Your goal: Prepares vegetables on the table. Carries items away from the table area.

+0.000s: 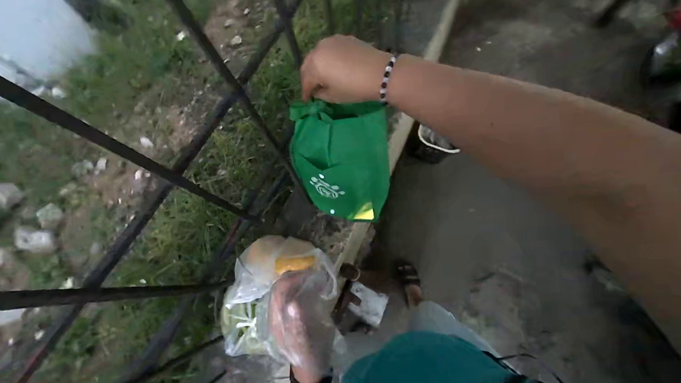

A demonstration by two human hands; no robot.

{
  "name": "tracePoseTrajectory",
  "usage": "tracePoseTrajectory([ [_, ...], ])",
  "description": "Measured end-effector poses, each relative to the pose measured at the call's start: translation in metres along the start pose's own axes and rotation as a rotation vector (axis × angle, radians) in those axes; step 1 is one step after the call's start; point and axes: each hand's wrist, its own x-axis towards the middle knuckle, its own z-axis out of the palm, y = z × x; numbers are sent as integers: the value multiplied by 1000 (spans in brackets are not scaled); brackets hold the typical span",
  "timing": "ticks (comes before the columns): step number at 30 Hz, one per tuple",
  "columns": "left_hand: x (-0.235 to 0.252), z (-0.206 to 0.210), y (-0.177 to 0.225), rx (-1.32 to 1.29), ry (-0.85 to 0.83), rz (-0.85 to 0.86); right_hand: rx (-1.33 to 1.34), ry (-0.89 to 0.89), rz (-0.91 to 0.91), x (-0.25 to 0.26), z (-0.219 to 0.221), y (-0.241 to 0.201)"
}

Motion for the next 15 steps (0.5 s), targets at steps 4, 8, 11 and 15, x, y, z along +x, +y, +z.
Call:
tracePoseTrajectory([
  [4, -2, 28, -7, 55, 199, 11, -40, -220, -230, 33, 16, 37],
  [8, -6, 51, -10, 129, 332, 29, -146, -329, -418, 43, 17, 44],
  [11, -9, 63, -9, 128, 405, 44, -215, -256, -607, 49, 14, 41],
  [15, -19, 68, -10, 207, 465, 32, -306, -87, -858, 62, 3, 29],
])
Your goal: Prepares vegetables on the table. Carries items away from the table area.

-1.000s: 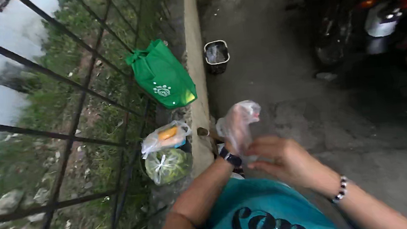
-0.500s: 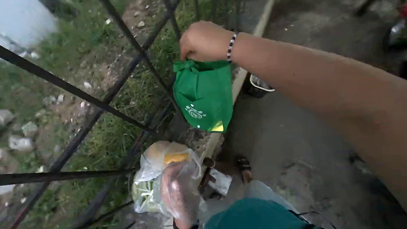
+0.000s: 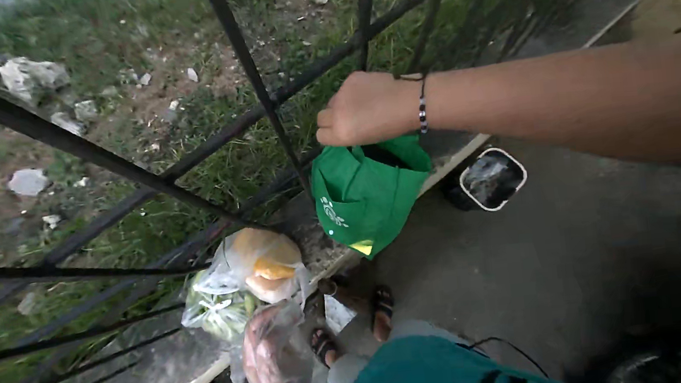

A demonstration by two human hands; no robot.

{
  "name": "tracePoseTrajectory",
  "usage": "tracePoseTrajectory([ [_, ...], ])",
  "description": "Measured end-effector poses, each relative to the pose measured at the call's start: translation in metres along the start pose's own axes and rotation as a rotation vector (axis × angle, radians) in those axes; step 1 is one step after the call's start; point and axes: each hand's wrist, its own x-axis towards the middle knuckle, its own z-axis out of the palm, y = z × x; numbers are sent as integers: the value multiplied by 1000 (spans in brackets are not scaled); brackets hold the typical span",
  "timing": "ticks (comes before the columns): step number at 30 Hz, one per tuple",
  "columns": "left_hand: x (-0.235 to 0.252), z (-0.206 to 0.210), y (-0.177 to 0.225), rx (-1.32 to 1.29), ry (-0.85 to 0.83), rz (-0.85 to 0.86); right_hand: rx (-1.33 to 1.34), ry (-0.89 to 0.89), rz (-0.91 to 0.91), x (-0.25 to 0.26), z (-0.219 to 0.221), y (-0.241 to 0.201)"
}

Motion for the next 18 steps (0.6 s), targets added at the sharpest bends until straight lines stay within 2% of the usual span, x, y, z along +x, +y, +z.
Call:
tracePoseTrajectory([
  [4, -6, 6, -10, -23, 43, -17, -46, 11, -107, 15, 0, 2],
  [9, -7, 28, -13, -76, 46, -39, 120, -100, 60, 4, 10, 2],
  [12, -10, 31, -13, -59, 50, -31, 111, -94, -16, -4, 14, 6],
  [14, -13, 30, -15, -61, 65, -38, 25, 21, -112, -2, 8, 7],
  [18, -16, 29, -15, -74, 78, -46, -55, 400, -273, 18, -4, 6],
])
